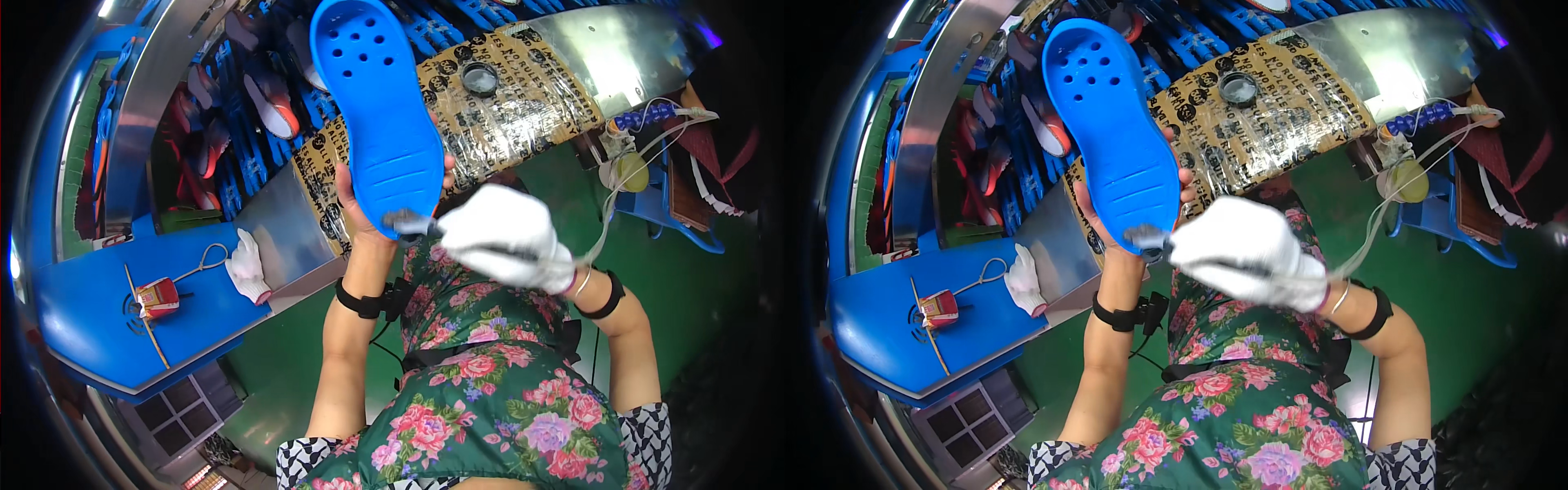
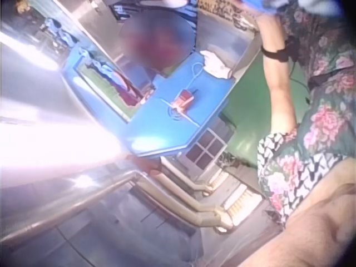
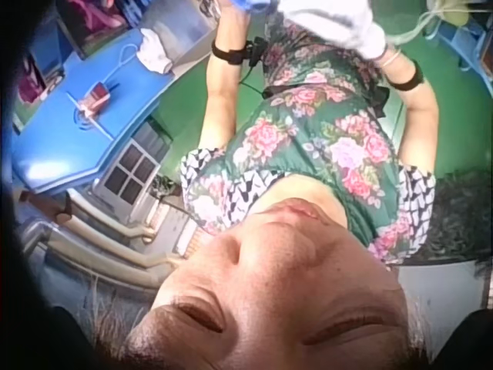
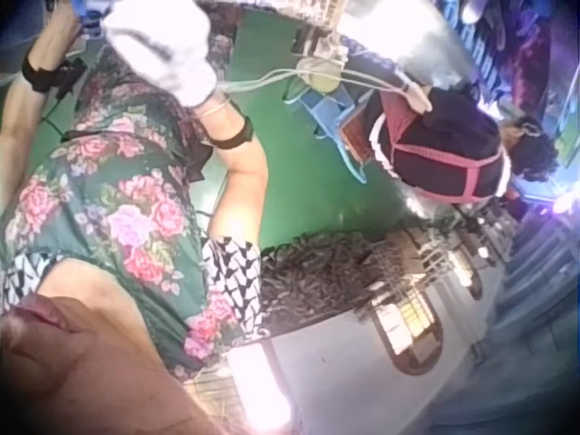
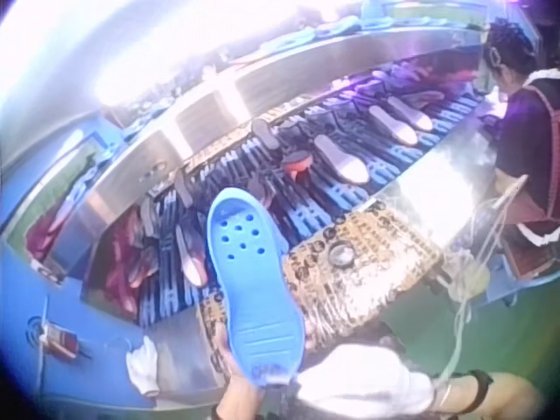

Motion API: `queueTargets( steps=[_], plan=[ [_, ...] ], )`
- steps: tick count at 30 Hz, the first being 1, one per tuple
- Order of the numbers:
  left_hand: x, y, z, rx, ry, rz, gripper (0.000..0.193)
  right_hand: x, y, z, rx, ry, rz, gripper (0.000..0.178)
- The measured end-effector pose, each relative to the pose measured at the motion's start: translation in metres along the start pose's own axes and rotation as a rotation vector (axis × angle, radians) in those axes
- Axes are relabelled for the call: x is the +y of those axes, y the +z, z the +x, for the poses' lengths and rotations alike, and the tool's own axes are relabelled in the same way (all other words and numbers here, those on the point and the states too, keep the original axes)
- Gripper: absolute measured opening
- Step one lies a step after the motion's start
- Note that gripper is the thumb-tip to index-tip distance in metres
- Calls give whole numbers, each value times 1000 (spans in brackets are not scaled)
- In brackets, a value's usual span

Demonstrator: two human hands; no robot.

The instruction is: The recorder uses a brush to apply glue or adhesive to the underside of blue footwear soles on an assembly line.

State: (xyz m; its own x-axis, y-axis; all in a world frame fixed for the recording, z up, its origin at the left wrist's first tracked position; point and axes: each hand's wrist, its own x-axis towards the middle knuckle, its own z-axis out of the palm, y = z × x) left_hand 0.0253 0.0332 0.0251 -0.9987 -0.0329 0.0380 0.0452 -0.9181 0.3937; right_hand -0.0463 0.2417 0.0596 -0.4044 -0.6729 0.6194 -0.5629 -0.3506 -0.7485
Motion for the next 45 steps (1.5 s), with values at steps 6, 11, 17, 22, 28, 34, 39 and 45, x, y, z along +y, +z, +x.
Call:
queueTargets(
  steps=[6, 11, 17, 22, 28, 34, 39, 45],
  plan=[
    [4, 3, -6, -29, -81, -69, 117, -4, 3, -6, -3, 290, 451, 14],
    [12, 14, -7, 137, -155, -13, 113, -6, -6, 3, 8, 66, 4, 21],
    [18, 9, 0, -53, -314, -195, 99, -15, 7, -15, -186, -109, -29, 27],
    [20, 6, -5, -80, -322, -137, 98, -14, -6, 3, -4, 110, 178, 20],
    [22, 6, 0, -29, -362, 26, 118, -14, 8, -4, -124, 122, 222, 19],
    [18, 1, 7, -2, -291, 62, 120, -19, 17, 0, -17, 238, 212, 20],
    [16, -4, 13, -32, -233, -80, 116, -3, 22, -11, 216, 359, 303, 17],
    [8, -12, 2, -1, -159, -277, 98, -13, 2, -1, 88, 541, 615, 18]
  ],
)
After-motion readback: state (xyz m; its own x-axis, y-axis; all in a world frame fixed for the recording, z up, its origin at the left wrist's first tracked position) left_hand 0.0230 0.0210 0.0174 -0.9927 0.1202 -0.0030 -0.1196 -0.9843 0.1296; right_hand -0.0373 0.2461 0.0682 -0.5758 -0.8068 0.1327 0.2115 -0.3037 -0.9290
